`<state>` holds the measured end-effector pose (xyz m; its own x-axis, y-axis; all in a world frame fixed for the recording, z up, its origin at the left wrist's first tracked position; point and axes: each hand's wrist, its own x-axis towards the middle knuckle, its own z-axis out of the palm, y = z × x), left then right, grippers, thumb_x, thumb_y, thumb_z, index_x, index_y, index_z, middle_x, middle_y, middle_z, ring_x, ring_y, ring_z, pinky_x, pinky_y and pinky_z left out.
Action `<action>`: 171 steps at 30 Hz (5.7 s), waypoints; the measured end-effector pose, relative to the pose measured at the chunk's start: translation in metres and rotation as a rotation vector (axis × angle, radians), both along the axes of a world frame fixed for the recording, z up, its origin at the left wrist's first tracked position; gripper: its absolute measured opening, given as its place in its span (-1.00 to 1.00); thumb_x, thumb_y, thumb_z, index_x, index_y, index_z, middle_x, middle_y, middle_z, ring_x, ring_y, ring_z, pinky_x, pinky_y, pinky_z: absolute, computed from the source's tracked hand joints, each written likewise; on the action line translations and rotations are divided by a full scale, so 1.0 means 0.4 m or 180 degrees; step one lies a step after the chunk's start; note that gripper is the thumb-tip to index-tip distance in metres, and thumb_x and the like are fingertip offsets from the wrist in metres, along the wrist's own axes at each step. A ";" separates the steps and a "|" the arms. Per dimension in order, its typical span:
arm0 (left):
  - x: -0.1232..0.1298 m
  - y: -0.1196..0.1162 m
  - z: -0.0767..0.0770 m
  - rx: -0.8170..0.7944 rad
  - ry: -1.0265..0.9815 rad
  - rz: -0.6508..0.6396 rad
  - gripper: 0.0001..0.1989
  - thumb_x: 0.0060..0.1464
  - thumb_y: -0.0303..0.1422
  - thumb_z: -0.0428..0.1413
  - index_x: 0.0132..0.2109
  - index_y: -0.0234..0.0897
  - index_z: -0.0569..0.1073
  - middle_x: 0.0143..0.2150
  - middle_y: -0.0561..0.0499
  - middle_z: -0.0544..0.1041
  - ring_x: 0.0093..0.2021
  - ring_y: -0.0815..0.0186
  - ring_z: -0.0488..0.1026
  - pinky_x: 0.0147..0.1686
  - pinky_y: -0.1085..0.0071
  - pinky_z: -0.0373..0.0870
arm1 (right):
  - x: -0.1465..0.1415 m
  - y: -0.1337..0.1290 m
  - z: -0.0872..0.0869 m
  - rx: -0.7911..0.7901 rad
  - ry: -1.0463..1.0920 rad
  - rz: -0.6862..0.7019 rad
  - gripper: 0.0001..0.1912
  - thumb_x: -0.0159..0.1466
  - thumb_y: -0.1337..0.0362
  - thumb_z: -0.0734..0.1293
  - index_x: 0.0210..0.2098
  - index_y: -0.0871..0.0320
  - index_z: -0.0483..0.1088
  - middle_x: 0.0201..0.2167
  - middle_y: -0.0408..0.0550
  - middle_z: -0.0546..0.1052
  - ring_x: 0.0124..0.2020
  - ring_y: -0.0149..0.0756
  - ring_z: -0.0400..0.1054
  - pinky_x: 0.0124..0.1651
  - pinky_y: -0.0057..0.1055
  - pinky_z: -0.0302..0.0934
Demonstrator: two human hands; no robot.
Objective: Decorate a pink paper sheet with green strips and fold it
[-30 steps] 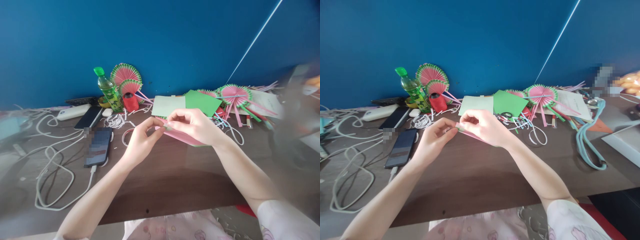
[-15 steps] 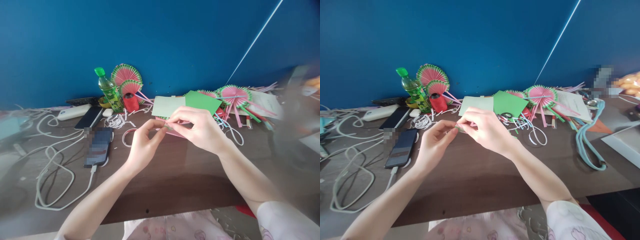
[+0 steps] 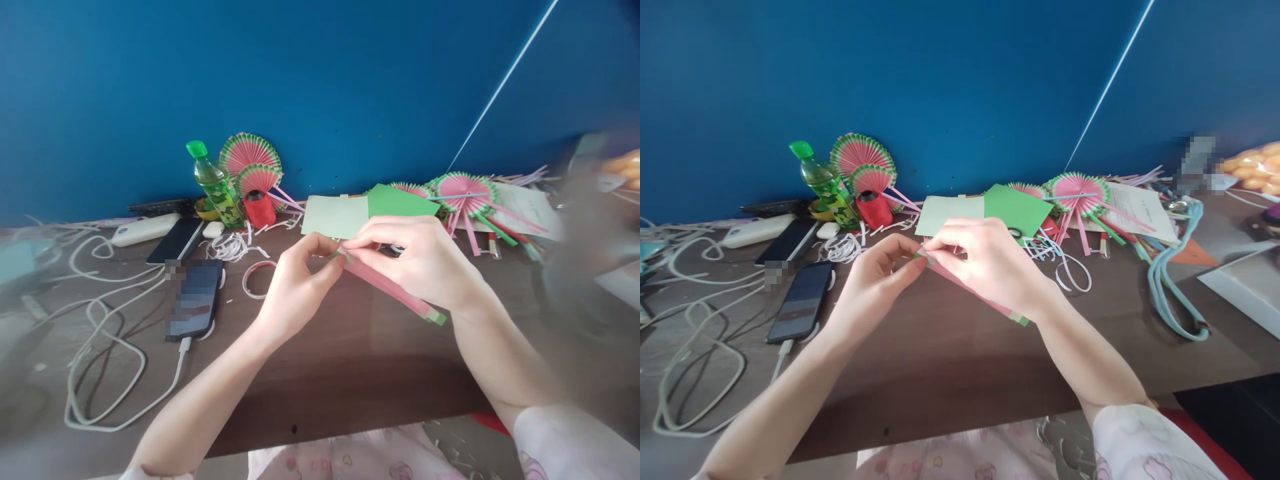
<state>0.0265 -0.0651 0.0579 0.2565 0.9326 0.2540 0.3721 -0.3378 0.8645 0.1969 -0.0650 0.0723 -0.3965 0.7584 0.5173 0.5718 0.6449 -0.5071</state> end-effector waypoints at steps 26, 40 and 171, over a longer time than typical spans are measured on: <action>0.002 -0.013 0.006 -0.0116 0.0155 -0.0045 -0.90 0.04 -0.38 0.03 -0.35 -0.27 0.43 -0.38 0.06 0.51 -0.37 0.38 0.40 -0.33 0.47 0.31 | -0.001 -0.012 0.007 0.0394 -0.0753 0.0046 -0.80 0.21 0.40 0.22 -0.51 0.21 0.41 -0.47 -0.08 0.46 -0.49 -0.44 0.28 -0.42 -0.47 0.11; 0.000 -0.010 0.004 -0.0201 0.0122 -0.0078 -0.90 0.03 -0.37 0.04 -0.36 -0.27 0.42 -0.38 0.06 0.50 -0.36 0.39 0.40 -0.33 0.48 0.30 | 0.005 -0.005 0.005 0.0282 -0.0593 0.0094 -0.81 0.22 0.38 0.21 -0.46 0.18 0.43 -0.44 -0.09 0.48 -0.46 -0.43 0.29 -0.42 -0.47 0.12; -0.029 0.032 0.000 -0.0758 -0.0467 -0.0268 -0.83 -0.03 -0.27 0.11 -0.39 -0.30 0.44 -0.47 0.09 0.42 -0.47 0.45 0.28 -0.45 0.52 0.17 | -0.018 0.029 -0.015 -0.1005 0.0303 0.0425 -0.88 0.20 0.30 0.18 -0.46 0.17 0.25 -0.53 -0.19 0.33 -0.49 -0.47 0.17 -0.41 -0.48 0.05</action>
